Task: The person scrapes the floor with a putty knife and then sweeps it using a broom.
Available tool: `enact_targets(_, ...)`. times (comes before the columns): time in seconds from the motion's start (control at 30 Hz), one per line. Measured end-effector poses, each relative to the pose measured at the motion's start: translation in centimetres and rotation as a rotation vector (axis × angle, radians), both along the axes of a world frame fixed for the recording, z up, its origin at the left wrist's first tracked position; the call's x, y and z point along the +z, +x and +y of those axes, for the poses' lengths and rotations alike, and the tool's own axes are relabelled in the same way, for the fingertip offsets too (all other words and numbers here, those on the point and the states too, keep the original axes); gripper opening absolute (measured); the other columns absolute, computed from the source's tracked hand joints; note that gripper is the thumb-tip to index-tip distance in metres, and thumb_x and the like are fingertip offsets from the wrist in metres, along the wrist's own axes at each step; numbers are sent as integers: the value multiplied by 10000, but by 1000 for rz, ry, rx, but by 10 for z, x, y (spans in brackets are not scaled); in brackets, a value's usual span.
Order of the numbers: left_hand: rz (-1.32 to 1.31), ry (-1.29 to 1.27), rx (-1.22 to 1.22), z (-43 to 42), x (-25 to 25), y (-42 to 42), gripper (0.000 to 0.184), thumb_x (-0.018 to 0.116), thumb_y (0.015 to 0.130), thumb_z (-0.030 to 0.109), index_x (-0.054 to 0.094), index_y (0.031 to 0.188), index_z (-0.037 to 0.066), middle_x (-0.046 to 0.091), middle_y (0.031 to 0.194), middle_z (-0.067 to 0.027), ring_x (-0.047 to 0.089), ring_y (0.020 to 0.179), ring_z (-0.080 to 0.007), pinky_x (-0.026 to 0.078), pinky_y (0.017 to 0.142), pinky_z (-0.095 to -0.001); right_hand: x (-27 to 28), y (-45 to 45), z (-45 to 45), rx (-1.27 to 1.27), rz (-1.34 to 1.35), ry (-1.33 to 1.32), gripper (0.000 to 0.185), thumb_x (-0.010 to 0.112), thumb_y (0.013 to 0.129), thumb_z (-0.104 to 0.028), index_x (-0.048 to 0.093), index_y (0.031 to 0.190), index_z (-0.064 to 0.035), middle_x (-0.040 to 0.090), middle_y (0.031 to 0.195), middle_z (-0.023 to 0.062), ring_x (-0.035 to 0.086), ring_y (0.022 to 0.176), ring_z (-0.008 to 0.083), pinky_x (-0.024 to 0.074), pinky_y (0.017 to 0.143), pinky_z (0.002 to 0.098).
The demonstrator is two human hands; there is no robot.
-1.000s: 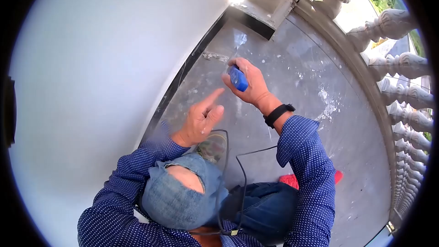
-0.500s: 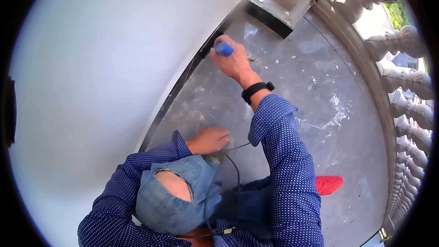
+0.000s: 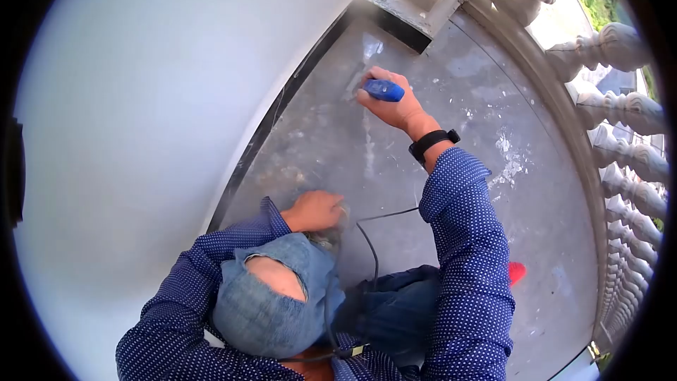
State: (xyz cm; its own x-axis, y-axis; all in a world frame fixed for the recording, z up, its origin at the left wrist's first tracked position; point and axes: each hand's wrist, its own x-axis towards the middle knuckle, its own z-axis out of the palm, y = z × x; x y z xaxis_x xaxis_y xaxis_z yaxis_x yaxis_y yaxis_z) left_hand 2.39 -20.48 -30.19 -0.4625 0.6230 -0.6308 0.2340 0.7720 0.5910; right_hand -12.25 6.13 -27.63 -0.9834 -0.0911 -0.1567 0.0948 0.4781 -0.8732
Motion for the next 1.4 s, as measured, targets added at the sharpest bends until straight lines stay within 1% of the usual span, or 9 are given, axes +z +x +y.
enact_targets(0.17, -3, 2, -13, 5, 4, -3, 423, 555, 823, 283, 677, 1144, 36, 710, 960, -235, 669, 911, -453, 527, 840, -535, 7, 58, 74, -12, 34, 116, 172, 684, 805, -190, 628, 909, -64, 681, 916, 121, 653, 852, 332, 528, 807, 363)
enact_targets(0.23, 37, -10, -11, 6, -1, -2, 343, 553, 844, 291, 679, 982, 4, 703, 914, -255, 671, 887, -448, 524, 816, -538, 11, 85, 101, -43, 28, 253, 165, 668, 805, -196, 635, 904, -68, 676, 920, 113, 652, 845, 315, 521, 813, 358)
enact_targets(0.33, 50, -44, -47, 7, -2, -5, 419, 575, 809, 302, 683, 1096, 17, 701, 890, -269, 674, 857, -466, 534, 807, -538, 30, 119, 134, -144, -133, 233, 169, 659, 801, -195, 641, 914, -70, 672, 900, 113, 652, 840, 301, 514, 822, 362)
enact_targets(0.57, 68, -54, -51, 11, -6, -5, 409, 576, 805, 300, 677, 1041, -19, 692, 842, -284, 677, 816, -469, 537, 774, -548, 33, 171, 198, -270, -191, 362, 169, 673, 775, -198, 650, 872, -62, 675, 869, 108, 657, 847, 288, 510, 830, 364)
enact_targets(0.67, 66, -50, -71, 12, -5, -6, 387, 573, 807, 307, 666, 977, -28, 689, 819, -280, 674, 794, -469, 532, 761, -554, 31, 151, 186, -272, -164, 350, 216, 688, 767, -246, 659, 868, -57, 683, 868, 110, 667, 851, 293, 513, 821, 365)
enact_targets(0.8, 67, -64, -87, 15, 0, -6, 387, 570, 822, 312, 658, 985, -28, 699, 825, -252, 685, 798, -442, 542, 758, -539, 51, 80, 65, 37, 41, 153, 178, 707, 828, -173, 642, 941, -53, 671, 879, 130, 662, 798, 322, 528, 762, 351)
enact_targets(1.07, 58, -49, -55, 15, -1, -5, 383, 573, 830, 326, 666, 994, -7, 709, 876, -246, 697, 839, -416, 544, 785, -523, -11, 38, -151, 196, 61, -277, 289, 739, 866, -254, 582, 1045, -89, 677, 891, 154, 682, 840, 360, 537, 732, 408)
enact_targets(1.2, -33, -107, -131, 17, 8, -17, 402, 580, 824, 327, 661, 1016, -16, 704, 884, -256, 693, 848, -425, 538, 791, -522, -38, 61, -152, 249, -13, -334, 273, 717, 881, -262, 571, 1049, -103, 689, 894, 192, 660, 838, 431, 529, 741, 457)
enact_targets(1.4, 10, -88, -47, 18, 7, -15, 410, 598, 817, 332, 682, 1039, -2, 701, 875, -273, 687, 851, -450, 530, 803, -535, -27, 61, -66, 266, 74, -155, 238, 704, 894, -233, 582, 1059, -114, 670, 912, 150, 655, 845, 403, 531, 736, 428)
